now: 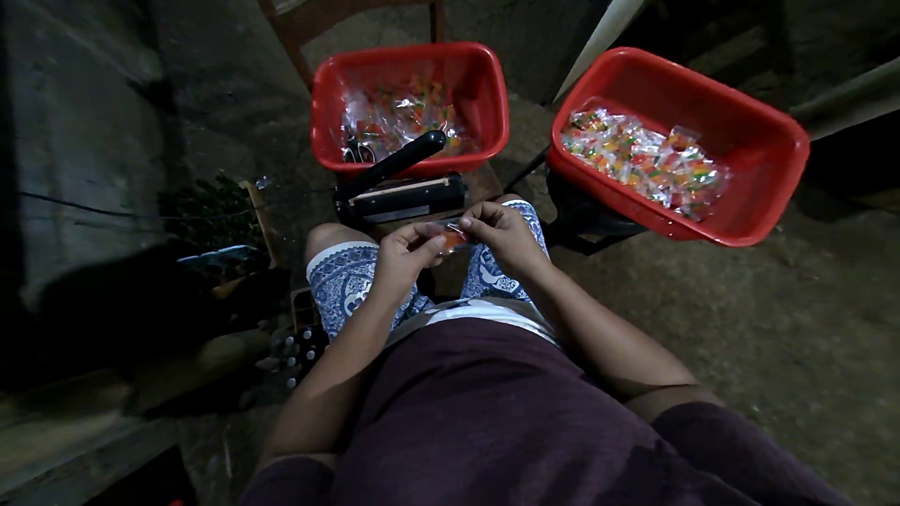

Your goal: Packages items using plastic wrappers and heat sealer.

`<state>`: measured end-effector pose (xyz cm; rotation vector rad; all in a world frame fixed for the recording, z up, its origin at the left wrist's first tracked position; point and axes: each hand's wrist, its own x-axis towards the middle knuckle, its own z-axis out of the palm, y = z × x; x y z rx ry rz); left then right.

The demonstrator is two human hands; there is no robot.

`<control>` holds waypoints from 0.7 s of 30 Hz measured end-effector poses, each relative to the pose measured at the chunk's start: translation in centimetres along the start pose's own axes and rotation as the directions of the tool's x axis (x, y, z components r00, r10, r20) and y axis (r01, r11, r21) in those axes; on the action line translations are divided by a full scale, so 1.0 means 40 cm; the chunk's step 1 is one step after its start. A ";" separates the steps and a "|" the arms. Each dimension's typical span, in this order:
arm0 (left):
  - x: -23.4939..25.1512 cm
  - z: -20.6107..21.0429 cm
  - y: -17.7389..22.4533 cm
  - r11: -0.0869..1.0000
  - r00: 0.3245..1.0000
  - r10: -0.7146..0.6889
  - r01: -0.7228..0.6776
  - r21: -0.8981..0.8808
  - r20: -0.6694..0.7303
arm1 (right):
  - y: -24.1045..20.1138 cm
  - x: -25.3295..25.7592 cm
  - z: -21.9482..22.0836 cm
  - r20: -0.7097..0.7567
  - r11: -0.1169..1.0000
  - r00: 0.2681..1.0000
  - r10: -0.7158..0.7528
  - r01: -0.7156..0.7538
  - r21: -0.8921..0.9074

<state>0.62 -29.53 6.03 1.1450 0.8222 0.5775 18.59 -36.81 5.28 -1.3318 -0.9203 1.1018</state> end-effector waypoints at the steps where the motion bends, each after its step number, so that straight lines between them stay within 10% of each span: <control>1: 0.003 0.002 -0.002 1.000 1.000 -0.002 0.002 -0.006 -0.016 | 0.004 0.003 0.000 0.002 1.000 1.000 -0.001 0.001 0.001; 21: 0.215 -0.019 -0.151 0.935 0.919 -0.234 0.123 -0.334 -0.317 | 0.169 0.254 0.025 -0.102 0.972 0.971 0.214 -0.222 -0.076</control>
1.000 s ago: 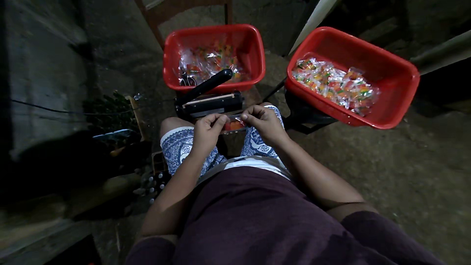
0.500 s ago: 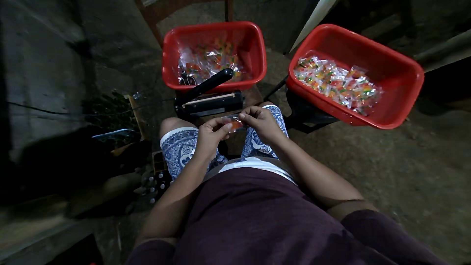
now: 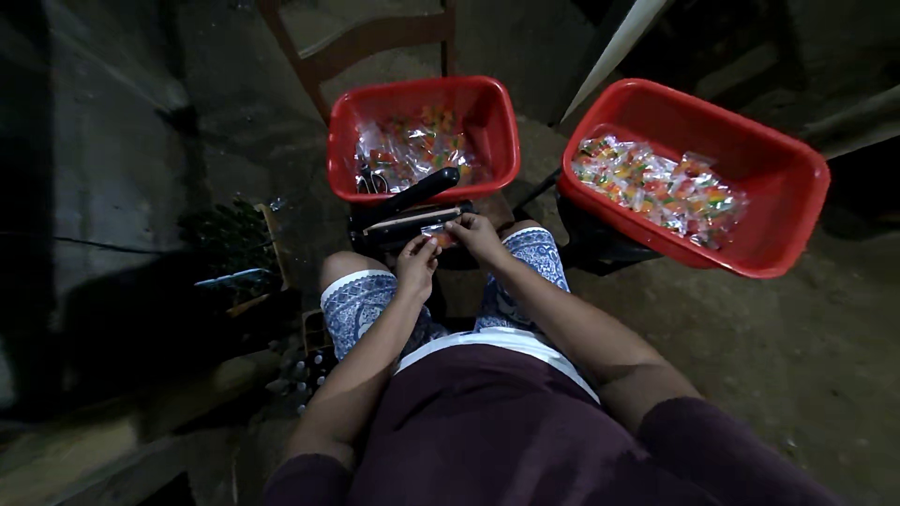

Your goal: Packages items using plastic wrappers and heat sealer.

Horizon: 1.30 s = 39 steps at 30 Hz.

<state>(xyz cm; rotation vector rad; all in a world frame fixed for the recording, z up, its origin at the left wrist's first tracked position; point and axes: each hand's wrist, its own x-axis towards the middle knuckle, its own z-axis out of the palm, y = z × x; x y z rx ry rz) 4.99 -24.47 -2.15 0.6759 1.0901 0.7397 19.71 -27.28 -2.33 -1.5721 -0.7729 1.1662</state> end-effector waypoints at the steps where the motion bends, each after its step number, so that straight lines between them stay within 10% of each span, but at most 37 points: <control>1: 0.021 0.004 -0.007 1.000 1.000 -0.003 0.003 -0.015 -0.010 | 0.004 0.020 0.002 -0.008 1.000 1.000 0.018 -0.019 -0.024; 10: 0.132 0.021 -0.017 0.989 0.986 -0.114 0.102 -0.103 -0.121 | -0.001 0.141 -0.051 -0.003 0.887 0.999 0.054 -0.049 -0.458; 14: 0.145 0.014 -0.019 0.988 0.978 -0.145 0.134 -0.077 -0.152 | -0.113 0.131 -0.098 -0.167 0.896 0.948 -0.270 0.184 -0.404; 17: 0.152 0.009 -0.030 0.990 0.980 -0.137 0.132 -0.041 -0.144 | -0.205 0.125 -0.087 -0.005 0.786 0.888 -0.460 0.404 -0.468; 23: 0.155 0.020 -0.022 0.989 0.973 -0.150 0.144 -0.042 -0.174 | -0.179 0.184 -0.034 0.288 0.434 0.919 -0.269 0.382 -0.816; 39: 0.172 0.041 0.005 0.981 0.954 -0.177 0.190 0.030 -0.243 | 0.013 0.196 -0.055 0.178 0.564 0.948 -0.263 0.300 -0.769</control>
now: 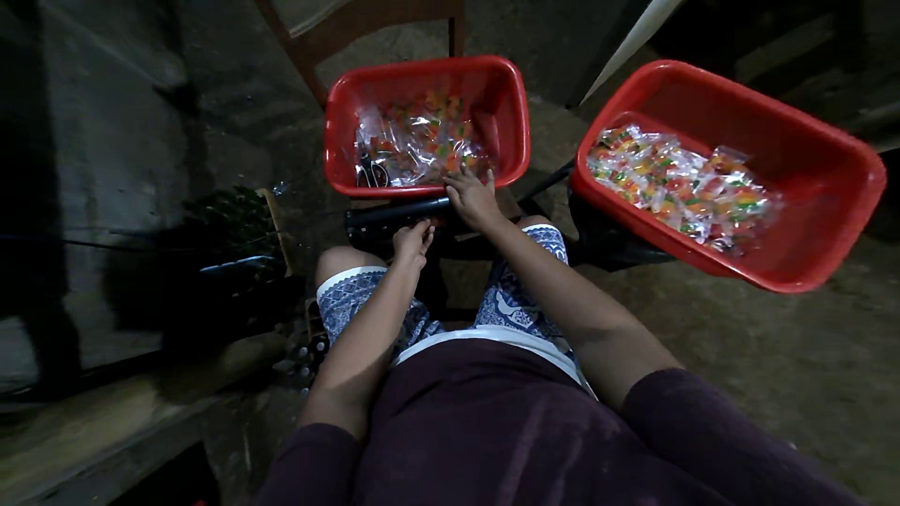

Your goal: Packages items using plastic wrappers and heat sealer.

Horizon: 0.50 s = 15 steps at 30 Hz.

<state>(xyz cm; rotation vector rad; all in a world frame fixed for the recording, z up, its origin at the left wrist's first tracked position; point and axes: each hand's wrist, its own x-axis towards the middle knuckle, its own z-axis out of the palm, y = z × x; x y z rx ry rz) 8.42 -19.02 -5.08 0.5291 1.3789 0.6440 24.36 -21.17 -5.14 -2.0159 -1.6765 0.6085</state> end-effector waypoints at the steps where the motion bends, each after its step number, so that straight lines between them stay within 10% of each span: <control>1: 0.000 0.001 0.002 1.000 1.000 -0.005 0.005 0.005 -0.002 | 0.001 0.000 0.000 0.003 1.000 1.000 0.003 -0.003 -0.004; 15: -0.008 -0.031 -0.054 0.996 0.995 -0.088 0.089 -0.013 0.057 | 0.039 -0.007 0.054 -0.118 0.989 0.990 -0.074 0.058 -0.135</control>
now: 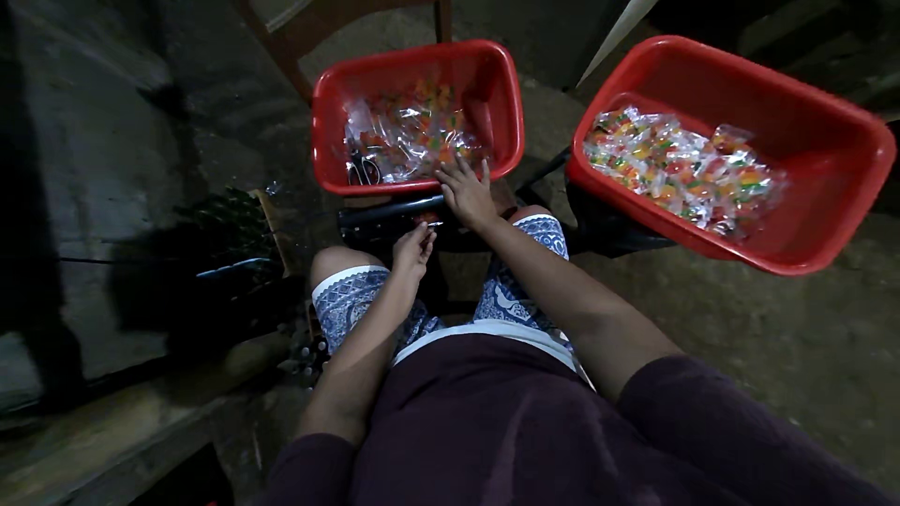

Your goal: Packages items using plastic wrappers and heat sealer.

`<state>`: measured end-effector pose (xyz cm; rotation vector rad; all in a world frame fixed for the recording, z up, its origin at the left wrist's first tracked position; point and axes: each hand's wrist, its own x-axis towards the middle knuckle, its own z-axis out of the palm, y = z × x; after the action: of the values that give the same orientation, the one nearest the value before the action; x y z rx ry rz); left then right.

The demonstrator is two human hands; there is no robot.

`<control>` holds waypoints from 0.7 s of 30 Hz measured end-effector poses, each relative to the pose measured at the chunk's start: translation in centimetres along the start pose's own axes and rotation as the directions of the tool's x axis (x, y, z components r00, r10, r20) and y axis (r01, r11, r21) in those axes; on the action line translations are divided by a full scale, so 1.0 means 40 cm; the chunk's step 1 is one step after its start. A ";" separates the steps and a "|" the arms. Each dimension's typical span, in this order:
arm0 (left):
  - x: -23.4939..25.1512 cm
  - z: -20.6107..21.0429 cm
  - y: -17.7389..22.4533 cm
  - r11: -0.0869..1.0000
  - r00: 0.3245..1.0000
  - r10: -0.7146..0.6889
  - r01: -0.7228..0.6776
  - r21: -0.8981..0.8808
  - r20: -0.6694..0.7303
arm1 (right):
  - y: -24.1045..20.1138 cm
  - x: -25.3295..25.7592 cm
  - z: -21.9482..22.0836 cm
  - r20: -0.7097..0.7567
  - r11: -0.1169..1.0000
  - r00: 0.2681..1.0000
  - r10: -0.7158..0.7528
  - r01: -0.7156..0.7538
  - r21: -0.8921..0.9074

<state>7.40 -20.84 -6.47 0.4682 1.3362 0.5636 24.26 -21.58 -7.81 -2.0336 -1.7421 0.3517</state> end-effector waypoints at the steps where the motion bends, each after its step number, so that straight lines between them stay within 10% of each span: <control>1: -0.002 0.002 -0.003 1.000 1.000 -0.004 0.004 -0.012 0.011 | 0.000 0.000 0.000 0.000 1.000 1.000 0.000 0.000 -0.010; 21: 0.014 0.022 -0.015 0.996 0.997 0.066 -0.064 -0.063 0.036 | 0.006 0.003 -0.002 0.018 1.000 1.000 0.003 -0.003 -0.003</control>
<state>8.40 -20.97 -7.13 0.4711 1.2675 0.6449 24.51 -21.50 -7.84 -2.0418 -1.7515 0.3692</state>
